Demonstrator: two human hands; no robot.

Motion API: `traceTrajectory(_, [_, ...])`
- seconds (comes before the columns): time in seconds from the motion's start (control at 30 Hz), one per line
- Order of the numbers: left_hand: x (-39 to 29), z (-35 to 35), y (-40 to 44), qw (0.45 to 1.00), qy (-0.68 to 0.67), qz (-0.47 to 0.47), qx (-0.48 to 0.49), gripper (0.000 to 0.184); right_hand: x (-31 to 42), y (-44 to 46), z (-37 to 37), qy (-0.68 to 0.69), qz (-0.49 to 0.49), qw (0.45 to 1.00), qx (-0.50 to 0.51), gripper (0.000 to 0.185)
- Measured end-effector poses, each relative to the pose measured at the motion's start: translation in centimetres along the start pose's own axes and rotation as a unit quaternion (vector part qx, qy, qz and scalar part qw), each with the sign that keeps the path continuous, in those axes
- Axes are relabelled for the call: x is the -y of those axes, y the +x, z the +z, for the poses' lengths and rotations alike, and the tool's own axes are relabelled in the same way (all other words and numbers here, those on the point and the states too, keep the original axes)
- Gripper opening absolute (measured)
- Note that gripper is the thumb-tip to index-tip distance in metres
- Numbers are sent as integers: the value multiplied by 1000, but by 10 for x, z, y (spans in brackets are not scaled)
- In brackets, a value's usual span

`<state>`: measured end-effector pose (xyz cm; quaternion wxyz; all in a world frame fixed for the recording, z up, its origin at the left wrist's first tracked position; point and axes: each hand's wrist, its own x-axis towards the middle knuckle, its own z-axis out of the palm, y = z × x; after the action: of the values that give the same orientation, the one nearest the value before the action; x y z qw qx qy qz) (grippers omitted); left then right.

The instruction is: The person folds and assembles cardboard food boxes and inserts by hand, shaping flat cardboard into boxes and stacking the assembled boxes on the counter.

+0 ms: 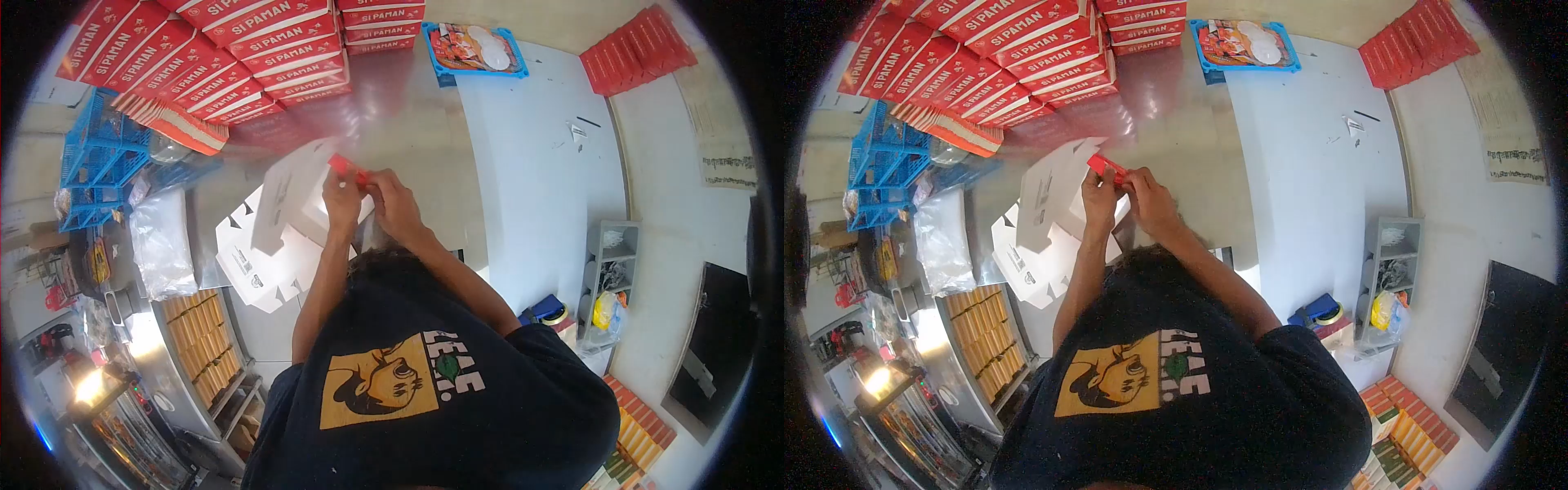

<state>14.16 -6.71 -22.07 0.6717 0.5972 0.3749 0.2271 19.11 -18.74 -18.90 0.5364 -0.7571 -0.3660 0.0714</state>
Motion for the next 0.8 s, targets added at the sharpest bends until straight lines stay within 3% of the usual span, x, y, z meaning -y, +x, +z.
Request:
traceTrajectory(0.03, [-6, 1, -3, 1000, -1, 1, 0, 21, 4, 3, -1, -4, 24, 1000, 6, 19])
traceTrajectory(0.1, [-17, 2, -11, 986, 132, 100, 4, 22, 6, 3, -1, -7, 48, 999, 13, 19])
traceTrajectory(0.2, [-8, 4, -7, 992, 120, 31, -3, 21, -4, 6, 1, -66, 52, 996, 29, 15])
traceTrajectory(0.27, [-8, 6, -10, 993, 112, 22, -6, 19, -16, 4, 7, -13, 54, 997, -57, 6])
traceTrajectory(0.4, [-19, 4, -16, 993, 114, -18, 29, 19, -25, 4, 9, 66, 136, 985, -88, 7])
traceTrajectory(0.5, [-28, 4, -20, 986, 163, 8, 29, 21, -23, 0, 8, 60, 144, 984, -87, 7])
traceTrajectory(0.63, [-7, 6, -12, 991, 128, 26, 11, 20, -24, -2, 8, 71, 157, 982, -83, 10])
traceTrajectory(0.7, [-6, 8, -13, 965, 241, 95, 32, 22, -25, -2, 7, 71, 153, 983, -78, 14])
traceTrajectory(0.73, [-7, 11, -15, 966, 239, 94, 27, 22, -25, -3, 7, 51, 151, 984, -78, 14])
traceTrajectory(0.8, [-7, 18, -22, 936, 298, 188, 19, 23, -21, -3, 6, 30, 149, 985, -75, 14])
